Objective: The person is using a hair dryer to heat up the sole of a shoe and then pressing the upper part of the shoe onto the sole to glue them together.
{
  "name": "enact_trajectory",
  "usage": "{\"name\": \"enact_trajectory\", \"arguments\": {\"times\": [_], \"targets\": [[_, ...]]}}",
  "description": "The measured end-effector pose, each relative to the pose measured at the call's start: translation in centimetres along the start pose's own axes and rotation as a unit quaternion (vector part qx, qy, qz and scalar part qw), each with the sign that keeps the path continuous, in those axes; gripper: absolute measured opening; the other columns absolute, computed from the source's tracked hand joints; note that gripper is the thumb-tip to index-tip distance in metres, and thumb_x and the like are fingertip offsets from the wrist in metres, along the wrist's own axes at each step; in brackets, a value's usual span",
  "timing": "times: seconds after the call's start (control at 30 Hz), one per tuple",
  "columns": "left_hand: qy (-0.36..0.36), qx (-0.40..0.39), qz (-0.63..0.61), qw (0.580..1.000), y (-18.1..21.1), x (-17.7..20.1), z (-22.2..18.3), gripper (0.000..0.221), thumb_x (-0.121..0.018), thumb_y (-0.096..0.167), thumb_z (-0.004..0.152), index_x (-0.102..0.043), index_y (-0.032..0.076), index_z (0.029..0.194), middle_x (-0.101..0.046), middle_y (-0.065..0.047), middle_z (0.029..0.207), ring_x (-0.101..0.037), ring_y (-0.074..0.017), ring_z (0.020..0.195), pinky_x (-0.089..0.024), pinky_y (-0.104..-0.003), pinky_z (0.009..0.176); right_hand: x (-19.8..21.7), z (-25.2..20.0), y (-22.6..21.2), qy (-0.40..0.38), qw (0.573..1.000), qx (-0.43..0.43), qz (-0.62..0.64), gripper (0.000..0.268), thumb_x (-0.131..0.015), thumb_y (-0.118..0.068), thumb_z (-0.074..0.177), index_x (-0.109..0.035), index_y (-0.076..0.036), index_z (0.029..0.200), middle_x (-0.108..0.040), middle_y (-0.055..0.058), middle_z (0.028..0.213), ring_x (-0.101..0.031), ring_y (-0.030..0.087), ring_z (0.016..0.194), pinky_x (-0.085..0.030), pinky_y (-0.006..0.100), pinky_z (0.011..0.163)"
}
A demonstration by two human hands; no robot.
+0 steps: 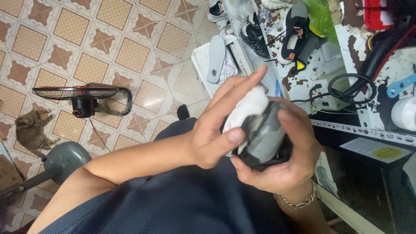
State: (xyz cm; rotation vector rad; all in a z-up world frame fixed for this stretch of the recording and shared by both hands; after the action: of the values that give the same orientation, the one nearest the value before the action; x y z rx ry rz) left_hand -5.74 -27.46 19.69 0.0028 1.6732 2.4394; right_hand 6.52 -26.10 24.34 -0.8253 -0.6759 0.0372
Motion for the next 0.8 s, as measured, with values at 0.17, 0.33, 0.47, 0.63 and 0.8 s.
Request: {"name": "enact_trajectory", "arguments": {"times": [0.17, 0.33, 0.47, 0.63, 0.8], "targets": [[0.004, 0.002, -0.003, 1.000, -0.1, -0.2, -0.3, 0.078, -0.042, 0.052, 0.113, -0.024, -0.005, 0.164, -0.047, -0.017, 0.144, -0.050, -0.0229, 0.127, -0.036, -0.031, 0.116, -0.6, 0.1, -0.4, -0.016, 0.999, 0.004, -0.050, 0.089, -0.089, -0.025, 0.072, -0.040, -0.003, 0.142, -0.057, 0.027, 0.132, -0.065, 0.041, 0.123, -0.057, 0.047, 0.106], [0.010, 0.004, 0.006, 1.000, 0.0, 0.0, -0.2, 0.078, -0.041, 0.051, 0.113, -0.023, -0.005, 0.164, -0.050, -0.018, 0.144, -0.052, -0.0250, 0.128, -0.036, -0.033, 0.117, -0.8, 0.2, -0.5, -0.023, 0.997, 0.007, -0.077, 0.088, -0.089, -0.028, 0.070, -0.044, 0.001, 0.139, -0.057, 0.029, 0.130, -0.065, 0.044, 0.119, -0.058, 0.048, 0.101], [0.007, 0.006, 0.007, 1.000, 0.0, 0.0, -0.3, 0.078, -0.041, 0.051, 0.113, -0.023, -0.005, 0.164, -0.049, -0.019, 0.144, -0.051, -0.0252, 0.129, -0.036, -0.033, 0.118, -1.0, -0.3, -0.3, -0.030, 0.995, 0.003, -0.097, 0.089, -0.089, -0.030, 0.068, -0.044, 0.001, 0.139, -0.058, 0.029, 0.130, -0.065, 0.045, 0.119, -0.058, 0.049, 0.099], [-0.008, 0.013, 0.003, 1.000, -0.1, -0.1, -0.4, 0.075, -0.039, 0.050, 0.114, -0.021, -0.006, 0.160, -0.048, -0.018, 0.145, -0.050, -0.0246, 0.130, -0.035, -0.032, 0.118, -1.3, -0.9, 0.6, -0.044, 0.994, -0.017, -0.095, 0.093, -0.092, -0.034, 0.072, -0.043, -0.005, 0.146, -0.056, 0.027, 0.138, -0.066, 0.042, 0.125, -0.060, 0.046, 0.100], [-0.011, 0.021, -0.007, 1.000, -0.3, -0.3, -0.5, 0.076, -0.038, 0.050, 0.115, -0.019, -0.005, 0.163, -0.046, -0.018, 0.146, -0.049, -0.0241, 0.130, -0.035, -0.032, 0.119, -1.6, -0.9, 0.6, -0.050, 0.995, -0.016, -0.089, 0.096, -0.093, -0.034, 0.071, -0.043, -0.005, 0.147, -0.055, 0.027, 0.139, -0.066, 0.042, 0.123, -0.060, 0.046, 0.098]]}}
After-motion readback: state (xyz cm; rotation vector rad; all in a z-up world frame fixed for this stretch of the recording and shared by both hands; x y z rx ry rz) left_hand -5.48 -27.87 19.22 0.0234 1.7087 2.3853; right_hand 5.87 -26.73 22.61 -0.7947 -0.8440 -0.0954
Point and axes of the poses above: each hand's wrist, its own z-axis towards the middle knuckle, its own x-axis out of the back of the hand, y = z × x, the point moved 10 cm from there along z, towards the middle knuckle
